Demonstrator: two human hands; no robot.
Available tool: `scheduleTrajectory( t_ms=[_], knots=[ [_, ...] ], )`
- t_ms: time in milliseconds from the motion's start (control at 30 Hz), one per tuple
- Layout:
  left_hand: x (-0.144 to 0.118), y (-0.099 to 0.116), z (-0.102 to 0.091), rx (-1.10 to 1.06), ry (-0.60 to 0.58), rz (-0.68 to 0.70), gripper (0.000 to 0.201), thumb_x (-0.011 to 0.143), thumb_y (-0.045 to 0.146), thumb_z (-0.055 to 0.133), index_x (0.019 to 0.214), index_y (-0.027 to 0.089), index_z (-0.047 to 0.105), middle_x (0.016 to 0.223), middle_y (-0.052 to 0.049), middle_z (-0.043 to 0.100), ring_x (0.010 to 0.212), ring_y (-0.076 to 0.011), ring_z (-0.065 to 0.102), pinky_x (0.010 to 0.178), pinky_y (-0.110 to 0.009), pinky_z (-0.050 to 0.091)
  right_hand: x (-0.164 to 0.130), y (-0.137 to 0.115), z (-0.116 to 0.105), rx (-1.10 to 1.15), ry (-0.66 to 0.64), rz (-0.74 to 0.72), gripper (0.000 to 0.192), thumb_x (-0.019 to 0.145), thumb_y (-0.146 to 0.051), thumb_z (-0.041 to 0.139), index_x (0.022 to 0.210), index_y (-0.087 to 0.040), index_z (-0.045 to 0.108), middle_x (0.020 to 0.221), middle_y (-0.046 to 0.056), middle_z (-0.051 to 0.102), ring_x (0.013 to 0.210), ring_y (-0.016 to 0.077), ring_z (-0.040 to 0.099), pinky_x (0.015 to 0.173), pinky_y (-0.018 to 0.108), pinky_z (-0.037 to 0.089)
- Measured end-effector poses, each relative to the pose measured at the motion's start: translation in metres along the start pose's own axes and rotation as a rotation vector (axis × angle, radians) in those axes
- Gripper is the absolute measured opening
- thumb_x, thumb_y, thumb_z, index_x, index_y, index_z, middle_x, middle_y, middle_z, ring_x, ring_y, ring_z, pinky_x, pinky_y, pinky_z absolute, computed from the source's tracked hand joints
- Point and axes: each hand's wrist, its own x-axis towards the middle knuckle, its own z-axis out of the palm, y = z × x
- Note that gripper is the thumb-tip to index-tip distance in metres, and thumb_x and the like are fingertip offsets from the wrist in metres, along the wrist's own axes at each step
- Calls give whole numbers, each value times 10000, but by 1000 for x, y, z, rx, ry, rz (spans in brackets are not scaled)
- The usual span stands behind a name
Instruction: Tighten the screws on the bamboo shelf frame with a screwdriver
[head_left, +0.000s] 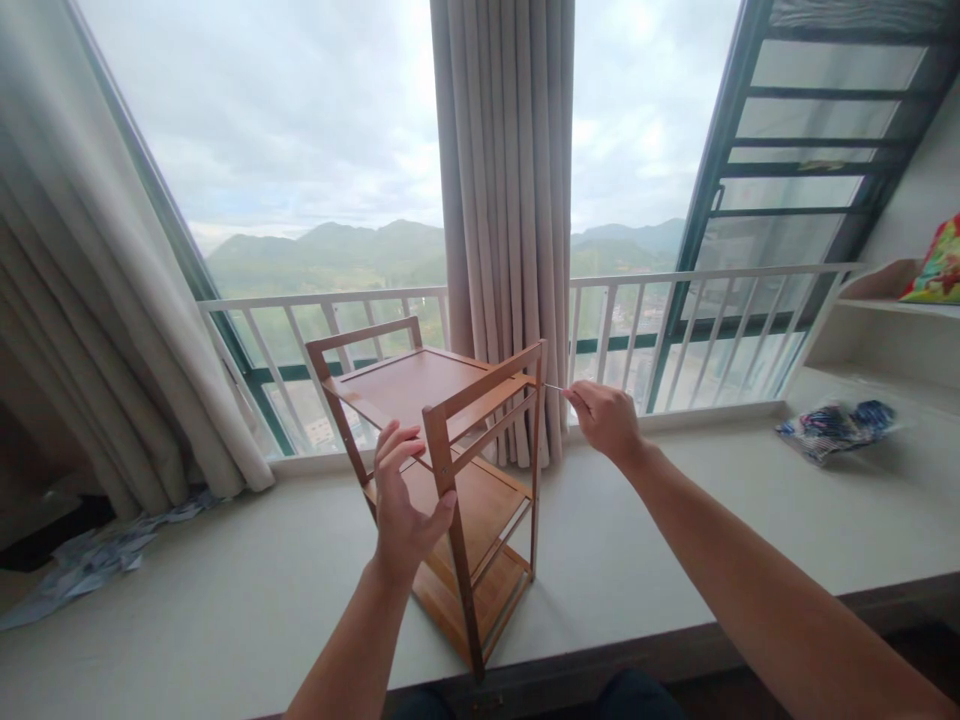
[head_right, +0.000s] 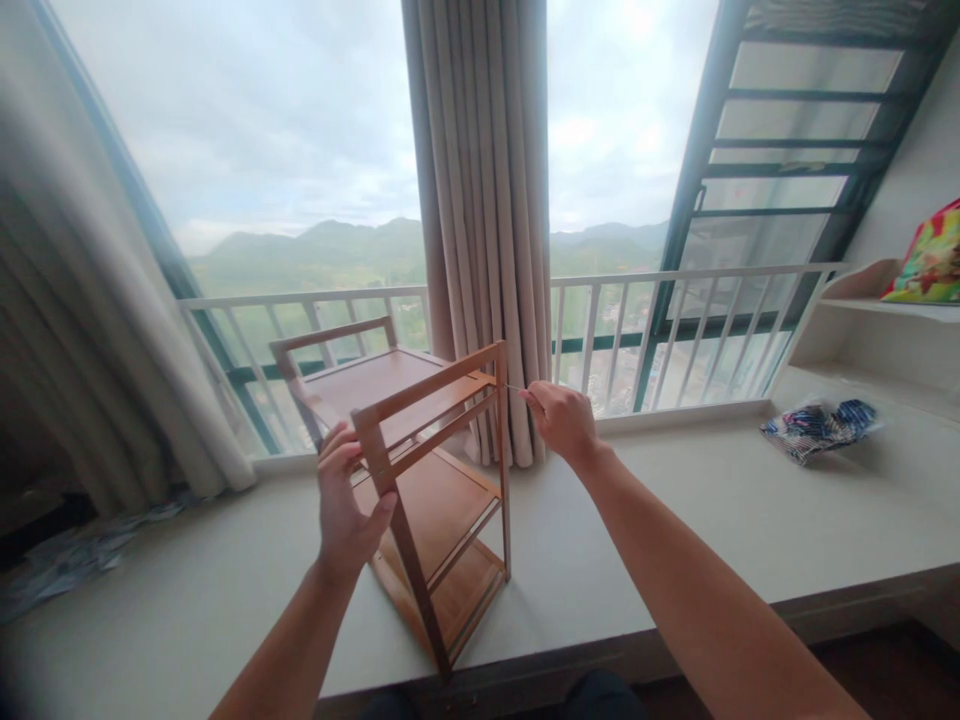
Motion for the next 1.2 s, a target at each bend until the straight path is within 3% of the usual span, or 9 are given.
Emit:
scheduleTrajectory(
  t_ms=[267, 467, 800, 933, 1067, 1200],
  knots=[
    [-2, -1, 0, 6, -15, -44, 576, 935, 561, 689, 1377, 247, 496, 1469, -185, 521, 1607, -388, 332, 1212, -634, 440, -2, 2, 5, 12, -19, 34, 542, 1141, -528, 343, 734, -243, 561, 651, 34, 619, 566, 184, 504, 601, 315, 264],
    [0, 3, -2, 41, -27, -23, 571, 937, 549, 680, 1381, 245, 490, 1451, -180, 537, 1600, -384, 345, 1234, -643, 417, -4, 1, 1, -57, -27, -22, 487, 1151, -476, 334, 821, -231, 597, 762, 50, 648, 619, 179, 535, 596, 318, 247],
    [-5, 0, -5, 75, -28, -5, 607, 913, 624, 677, 1352, 248, 492, 1423, -168, 534, 1560, -382, 400, 1199, -626, 446, -9, 7, -4, -14, -23, -105, 453, 1145, -414, 373, 778, -234, 568, 738, 41, 620, 646, 176, 536, 626, 317, 302],
    [-5, -3, -4, 57, -24, -5, 631, 908, 655, 674, 1358, 255, 485, 1422, -168, 532, 1560, -385, 401, 1203, -627, 439, -2, 13, -12, 28, -100, -159, 453, 1134, -435, 389, 776, -236, 580, 730, 36, 613, 635, 172, 526, 621, 316, 305],
    [-5, -4, -2, 21, -13, 8, 637, 919, 658, 665, 1382, 268, 468, 1413, -164, 528, 1572, -388, 379, 1223, -649, 410, 1, 18, -14, 98, -145, -140, 445, 1131, -439, 380, 772, -244, 556, 694, 21, 582, 609, 168, 501, 625, 309, 327],
    [-4, -5, 0, 16, -12, -15, 650, 918, 687, 655, 1384, 277, 464, 1420, -161, 517, 1579, -395, 364, 1233, -651, 396, -3, 15, -9, 98, -102, -111, 425, 1129, -413, 382, 762, -248, 521, 700, 20, 575, 619, 171, 508, 637, 314, 329]
  ],
)
